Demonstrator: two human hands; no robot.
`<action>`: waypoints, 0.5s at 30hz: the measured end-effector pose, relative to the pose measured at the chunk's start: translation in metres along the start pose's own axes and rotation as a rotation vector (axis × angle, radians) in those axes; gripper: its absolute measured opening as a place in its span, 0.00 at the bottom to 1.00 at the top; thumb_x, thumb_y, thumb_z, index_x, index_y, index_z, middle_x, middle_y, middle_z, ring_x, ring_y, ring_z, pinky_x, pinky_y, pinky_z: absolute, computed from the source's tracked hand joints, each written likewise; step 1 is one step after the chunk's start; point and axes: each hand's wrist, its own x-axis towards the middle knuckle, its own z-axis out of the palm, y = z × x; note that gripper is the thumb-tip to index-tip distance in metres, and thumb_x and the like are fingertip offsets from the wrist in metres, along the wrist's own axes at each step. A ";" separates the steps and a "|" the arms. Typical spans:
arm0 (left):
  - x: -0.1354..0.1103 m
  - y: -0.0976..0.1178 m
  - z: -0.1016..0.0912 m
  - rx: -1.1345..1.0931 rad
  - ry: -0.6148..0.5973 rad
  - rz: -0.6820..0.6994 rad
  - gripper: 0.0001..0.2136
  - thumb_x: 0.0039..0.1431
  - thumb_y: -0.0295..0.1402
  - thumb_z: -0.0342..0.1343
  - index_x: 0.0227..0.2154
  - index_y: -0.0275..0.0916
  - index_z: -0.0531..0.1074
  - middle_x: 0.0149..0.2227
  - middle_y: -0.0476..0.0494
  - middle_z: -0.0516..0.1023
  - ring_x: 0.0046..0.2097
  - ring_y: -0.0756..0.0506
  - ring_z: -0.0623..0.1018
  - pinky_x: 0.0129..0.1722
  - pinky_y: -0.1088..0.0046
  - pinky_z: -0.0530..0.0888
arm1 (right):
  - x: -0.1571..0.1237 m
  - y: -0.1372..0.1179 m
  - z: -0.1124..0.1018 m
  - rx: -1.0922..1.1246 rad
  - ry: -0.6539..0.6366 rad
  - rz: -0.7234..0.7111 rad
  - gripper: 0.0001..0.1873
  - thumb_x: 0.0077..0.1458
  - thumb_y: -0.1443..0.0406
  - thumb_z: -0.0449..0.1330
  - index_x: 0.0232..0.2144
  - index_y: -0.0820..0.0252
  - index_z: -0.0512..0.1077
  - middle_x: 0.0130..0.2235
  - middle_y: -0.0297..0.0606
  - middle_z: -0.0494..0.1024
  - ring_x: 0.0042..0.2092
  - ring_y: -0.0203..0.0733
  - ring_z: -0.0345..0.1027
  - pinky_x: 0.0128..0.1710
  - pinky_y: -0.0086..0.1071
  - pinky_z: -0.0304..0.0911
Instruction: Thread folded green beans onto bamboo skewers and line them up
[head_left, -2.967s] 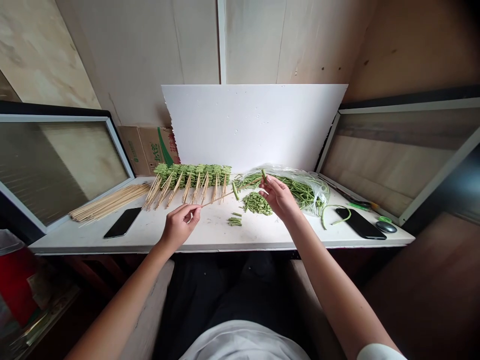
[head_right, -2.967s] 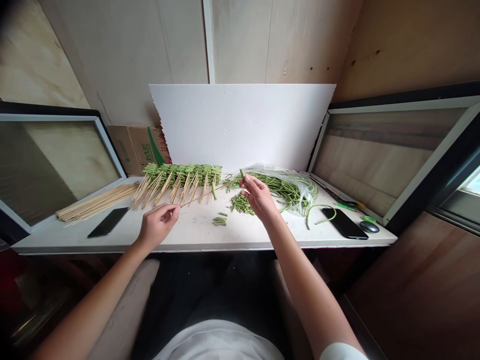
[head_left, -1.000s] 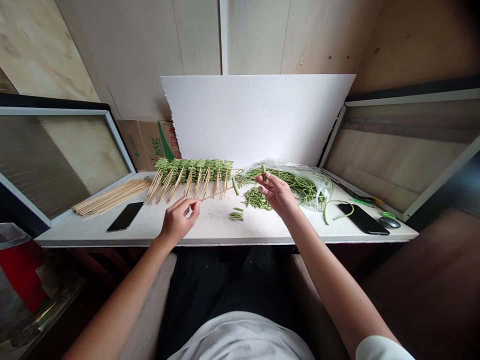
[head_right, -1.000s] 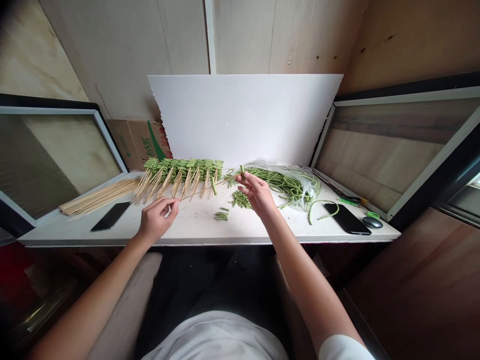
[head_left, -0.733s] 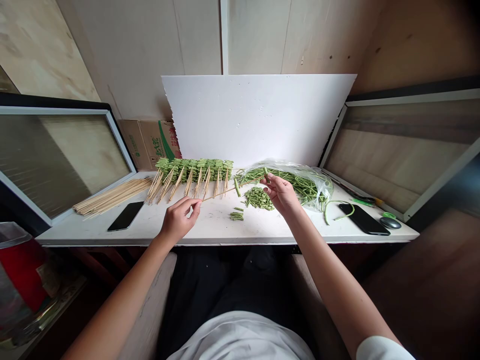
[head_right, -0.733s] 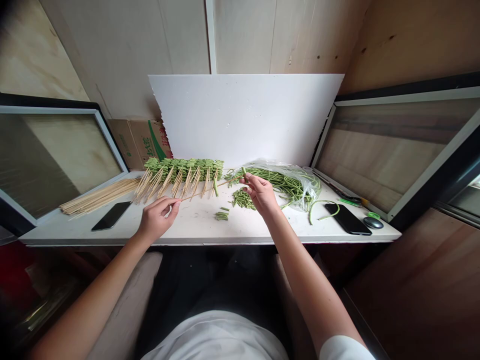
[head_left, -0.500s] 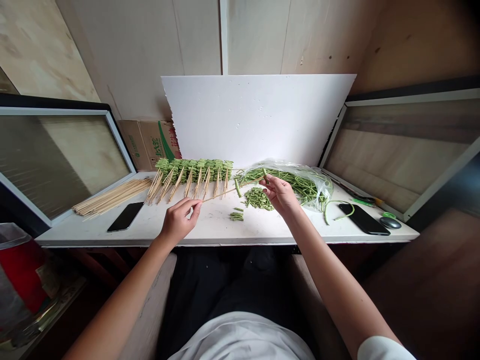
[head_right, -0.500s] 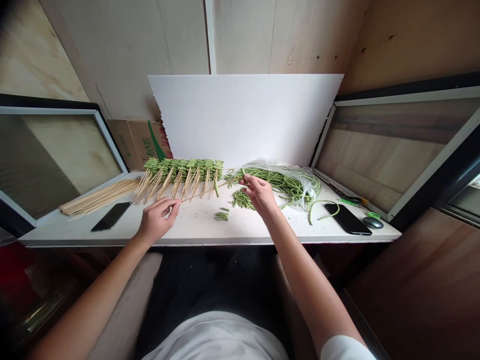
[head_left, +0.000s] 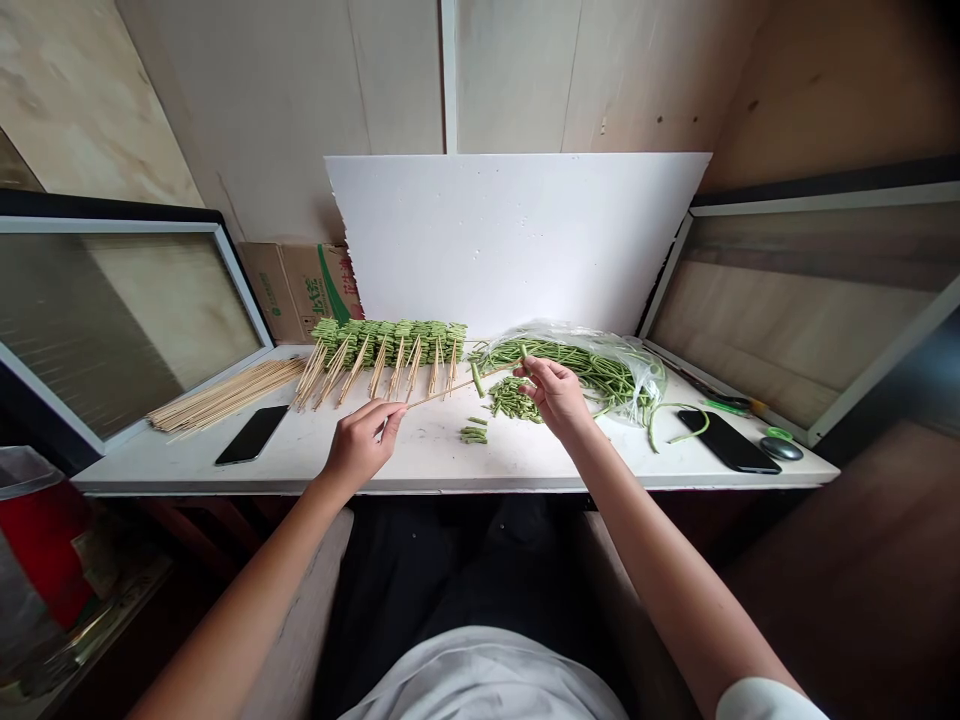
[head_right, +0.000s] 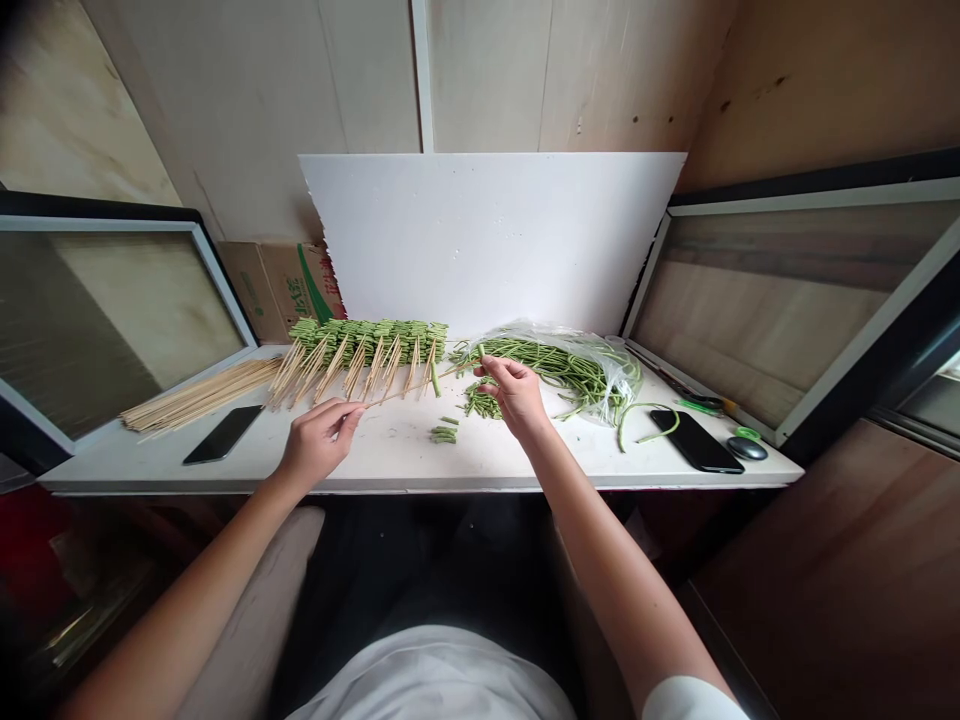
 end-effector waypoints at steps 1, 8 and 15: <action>0.000 0.000 0.000 -0.002 0.006 0.007 0.07 0.71 0.27 0.57 0.44 0.38 0.80 0.39 0.42 0.84 0.38 0.47 0.82 0.38 0.74 0.77 | -0.001 0.000 0.001 -0.003 0.002 -0.004 0.18 0.41 0.53 0.79 0.29 0.57 0.82 0.34 0.37 0.80 0.39 0.41 0.74 0.30 0.28 0.70; -0.002 0.008 0.005 -0.003 0.066 0.048 0.09 0.72 0.26 0.55 0.47 0.39 0.80 0.39 0.41 0.85 0.39 0.46 0.83 0.40 0.71 0.79 | -0.016 0.014 0.023 -0.031 -0.059 0.045 0.19 0.41 0.51 0.79 0.25 0.57 0.80 0.32 0.36 0.79 0.36 0.39 0.72 0.31 0.30 0.69; -0.003 0.011 0.004 0.110 0.106 0.080 0.10 0.72 0.27 0.54 0.47 0.40 0.80 0.40 0.41 0.86 0.40 0.44 0.85 0.41 0.69 0.81 | -0.022 0.033 0.031 -0.143 -0.005 -0.025 0.18 0.46 0.51 0.76 0.23 0.56 0.77 0.30 0.34 0.78 0.32 0.37 0.68 0.33 0.31 0.65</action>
